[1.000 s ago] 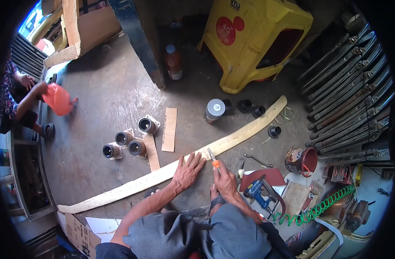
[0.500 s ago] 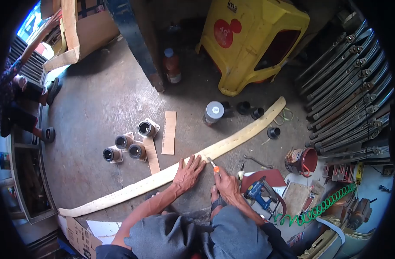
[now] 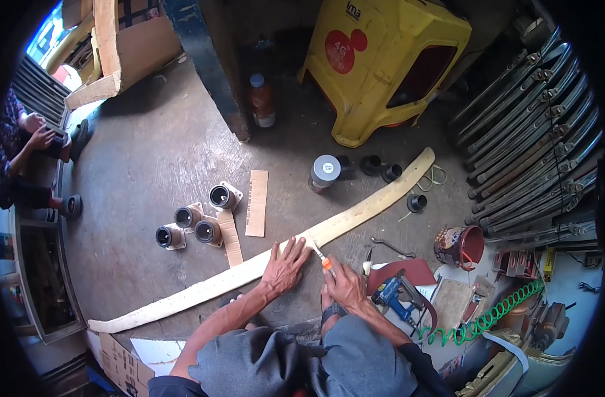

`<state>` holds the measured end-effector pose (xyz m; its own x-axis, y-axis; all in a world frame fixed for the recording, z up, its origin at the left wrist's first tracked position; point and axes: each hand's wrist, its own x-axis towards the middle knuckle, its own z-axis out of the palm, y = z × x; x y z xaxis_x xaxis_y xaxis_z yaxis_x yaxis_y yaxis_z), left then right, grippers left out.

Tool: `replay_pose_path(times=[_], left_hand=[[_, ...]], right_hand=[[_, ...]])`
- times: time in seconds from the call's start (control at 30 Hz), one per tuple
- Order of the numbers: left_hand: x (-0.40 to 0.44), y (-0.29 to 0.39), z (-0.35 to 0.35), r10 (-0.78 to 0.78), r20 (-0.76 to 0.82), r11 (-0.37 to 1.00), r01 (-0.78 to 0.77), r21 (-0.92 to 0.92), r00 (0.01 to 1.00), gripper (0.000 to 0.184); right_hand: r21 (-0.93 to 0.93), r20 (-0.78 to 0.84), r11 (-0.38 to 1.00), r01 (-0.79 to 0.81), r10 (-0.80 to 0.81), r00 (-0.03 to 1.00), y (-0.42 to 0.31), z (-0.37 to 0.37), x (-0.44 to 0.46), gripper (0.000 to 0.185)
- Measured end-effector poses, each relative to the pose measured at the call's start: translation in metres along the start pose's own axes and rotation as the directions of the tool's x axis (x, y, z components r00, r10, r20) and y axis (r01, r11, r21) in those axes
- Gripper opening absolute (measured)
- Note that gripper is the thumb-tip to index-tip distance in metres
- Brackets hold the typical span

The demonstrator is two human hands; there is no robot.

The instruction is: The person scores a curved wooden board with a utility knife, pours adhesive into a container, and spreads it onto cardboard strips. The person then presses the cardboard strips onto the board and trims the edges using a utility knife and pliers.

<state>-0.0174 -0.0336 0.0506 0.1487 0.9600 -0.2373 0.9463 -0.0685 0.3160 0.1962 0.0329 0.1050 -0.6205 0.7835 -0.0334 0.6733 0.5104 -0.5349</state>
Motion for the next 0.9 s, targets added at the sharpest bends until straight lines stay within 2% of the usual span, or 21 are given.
replay_pose_path(times=[0.1,0.17,0.23,0.27,0.3,0.37,0.4,0.43,0.47,0.5,0.57,0.6,0.63,0.7,0.77,0.83,0.9], left_hand=[[-0.008,0.001,0.004,0.023,0.005,0.999,-0.023,0.023,1.000,0.073],[-0.005,-0.001,0.001,0.031,-0.013,0.999,-0.030,0.026,0.999,0.069],[0.003,-0.004,0.001,0.019,-0.049,1.000,-0.018,0.012,0.999,0.067],[0.000,-0.004,0.003,0.026,-0.028,0.998,-0.025,0.052,0.999,0.065],[-0.004,-0.002,0.005,0.039,-0.010,0.995,-0.038,0.092,0.999,0.063],[-0.004,0.001,0.000,0.046,-0.004,0.997,-0.045,0.068,0.999,0.060],[-0.006,0.002,0.002,0.042,-0.006,0.998,-0.041,0.044,0.999,0.059],[-0.003,-0.001,0.002,0.039,-0.016,0.999,-0.038,0.031,0.999,0.059],[-0.001,-0.002,0.003,0.048,-0.071,0.999,-0.046,0.027,0.996,0.060],[-0.004,-0.001,0.006,0.042,-0.062,0.999,-0.041,0.018,0.997,0.060],[-0.004,-0.001,0.004,0.041,-0.021,0.998,-0.040,0.050,0.999,0.057],[-0.002,0.000,0.001,0.029,0.022,0.996,-0.030,0.080,0.999,0.056],[-0.005,0.001,0.006,0.026,0.018,0.996,-0.027,0.081,0.999,0.056],[-0.001,-0.003,0.015,0.032,-0.036,0.998,-0.030,0.060,0.999,0.063],[-0.011,0.003,0.016,0.034,-0.007,0.998,-0.033,0.044,0.999,0.065],[-0.002,-0.001,0.006,0.026,0.007,0.997,-0.026,0.073,1.000,0.067],[-0.008,0.001,0.004,0.023,0.006,0.998,-0.023,0.057,1.000,0.066]], right_hand=[[-0.096,0.083,0.995,0.011,-0.003,0.997,0.011,0.010,-0.005,0.046],[-0.102,0.096,0.994,-0.047,0.057,0.994,0.020,0.019,-0.006,0.044],[-0.049,0.063,0.999,-0.012,0.015,0.998,0.012,0.014,-0.006,0.040],[0.006,-0.005,0.996,0.083,-0.083,0.997,0.005,0.009,-0.007,0.040],[0.010,0.005,0.997,0.071,-0.071,0.997,0.005,0.011,-0.012,0.040],[-0.156,0.065,0.986,-0.059,0.070,0.995,0.015,0.022,-0.001,0.044],[-0.120,0.121,0.987,-0.110,0.124,0.985,0.017,0.019,0.002,0.044],[-0.119,0.107,0.987,-0.105,0.118,0.987,0.016,0.019,0.006,0.044],[-0.061,0.029,0.998,0.014,-0.012,0.999,0.011,0.014,0.009,0.042],[-0.004,-0.035,0.992,0.122,-0.122,0.992,0.003,0.008,0.001,0.040],[0.029,-0.010,0.984,0.176,-0.176,0.984,0.005,0.005,-0.002,0.040],[-0.021,0.084,1.000,-0.002,0.004,0.996,0.012,0.011,0.004,0.042],[-0.086,0.173,0.980,-0.177,0.190,0.966,0.017,0.015,0.005,0.044],[-0.062,0.167,0.985,-0.161,0.169,0.971,0.020,0.015,0.013,0.043],[0.042,0.017,0.997,-0.067,0.067,0.998,0.002,0.008,0.002,0.040],[0.050,-0.015,0.997,-0.056,0.056,0.998,0.011,0.013,0.005,0.041],[-0.048,0.138,0.972,-0.228,0.233,0.963,0.014,0.017,0.003,0.044]])
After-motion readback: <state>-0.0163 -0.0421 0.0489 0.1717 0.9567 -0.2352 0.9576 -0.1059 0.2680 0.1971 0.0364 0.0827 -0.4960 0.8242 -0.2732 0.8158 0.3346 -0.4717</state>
